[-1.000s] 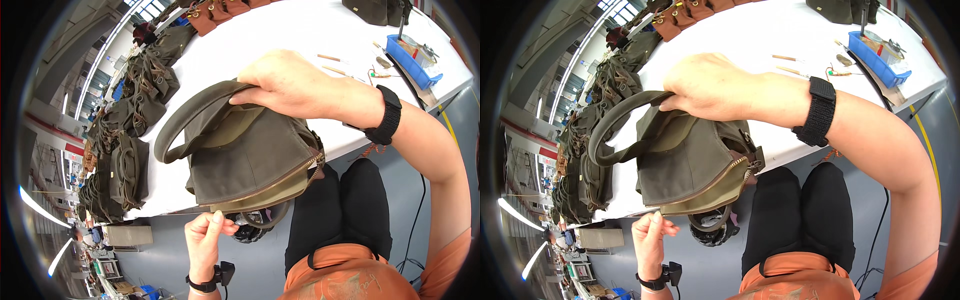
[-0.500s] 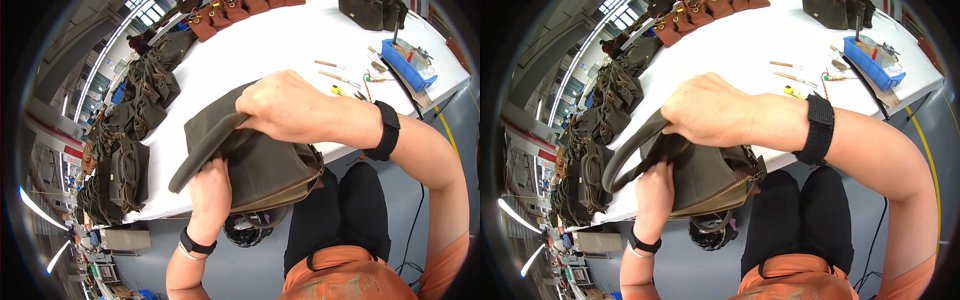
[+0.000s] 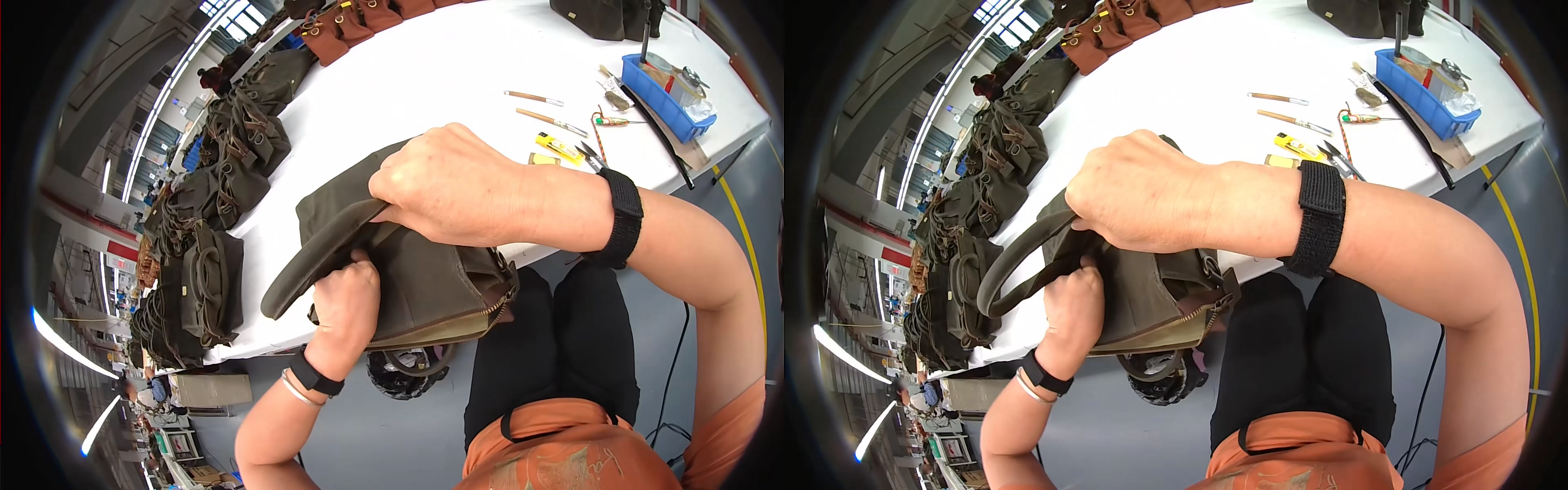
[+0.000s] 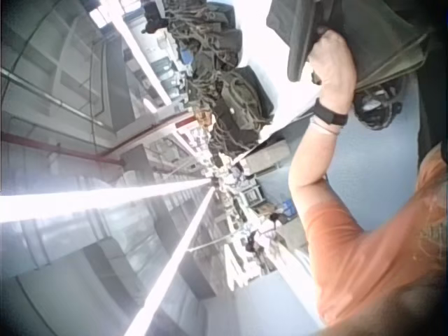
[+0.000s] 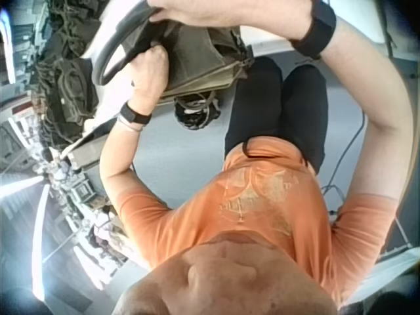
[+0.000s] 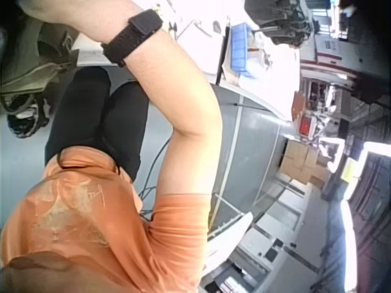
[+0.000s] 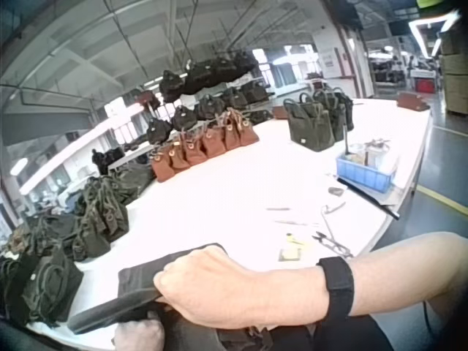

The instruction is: The person applies a small yellow block to the zipper area and corners of a dark green canvas bag. They then inspect the bag's exterior and interior, checking the handles and lining before placing the finished bag on a stack of similar items.

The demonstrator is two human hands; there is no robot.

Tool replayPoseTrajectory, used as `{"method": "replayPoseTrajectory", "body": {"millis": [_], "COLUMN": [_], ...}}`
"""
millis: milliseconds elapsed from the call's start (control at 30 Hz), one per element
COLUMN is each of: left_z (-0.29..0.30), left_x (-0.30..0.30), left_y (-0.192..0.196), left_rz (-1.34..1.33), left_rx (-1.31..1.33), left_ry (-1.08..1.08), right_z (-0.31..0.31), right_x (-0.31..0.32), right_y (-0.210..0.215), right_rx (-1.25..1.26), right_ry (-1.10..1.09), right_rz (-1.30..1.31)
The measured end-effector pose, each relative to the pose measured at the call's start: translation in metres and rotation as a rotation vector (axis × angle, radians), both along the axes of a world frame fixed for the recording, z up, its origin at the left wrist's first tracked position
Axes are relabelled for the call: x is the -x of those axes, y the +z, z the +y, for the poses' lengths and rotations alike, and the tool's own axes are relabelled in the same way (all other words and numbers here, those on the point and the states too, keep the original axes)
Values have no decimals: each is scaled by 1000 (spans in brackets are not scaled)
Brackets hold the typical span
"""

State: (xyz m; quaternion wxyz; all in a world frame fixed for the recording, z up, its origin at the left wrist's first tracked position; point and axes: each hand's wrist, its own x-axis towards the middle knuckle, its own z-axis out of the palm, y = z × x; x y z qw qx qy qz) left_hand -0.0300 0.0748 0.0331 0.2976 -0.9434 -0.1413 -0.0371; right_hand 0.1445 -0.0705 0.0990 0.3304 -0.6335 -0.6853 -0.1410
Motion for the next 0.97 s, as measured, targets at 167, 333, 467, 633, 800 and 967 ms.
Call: {"method": "replayPoseTrajectory", "body": {"millis": [167,333,467,633,800,967], "left_z": [-1,-48,-46,-49,-56,-37], "left_x": [3,64,127,133,93,39], "left_y": [15,70,71,40,45,20], "left_rz": [-49,-233,114,-98,-259,-122], "left_rx": [129,582,731,806,639,562], "left_ry": [-32,-100,37,-37,-324,-349], "right_z": [0,1,0,4,1,-2], "right_x": [-5,-9,-8,-8,-7,-4], "right_y": [4,4,5,-2,3,0], "right_rx": [12,26,54,-9,10,-7], "right_ry": [-16,-36,-33,-29,-39,-23], "right_rz": [27,55,86,104,98,114]}}
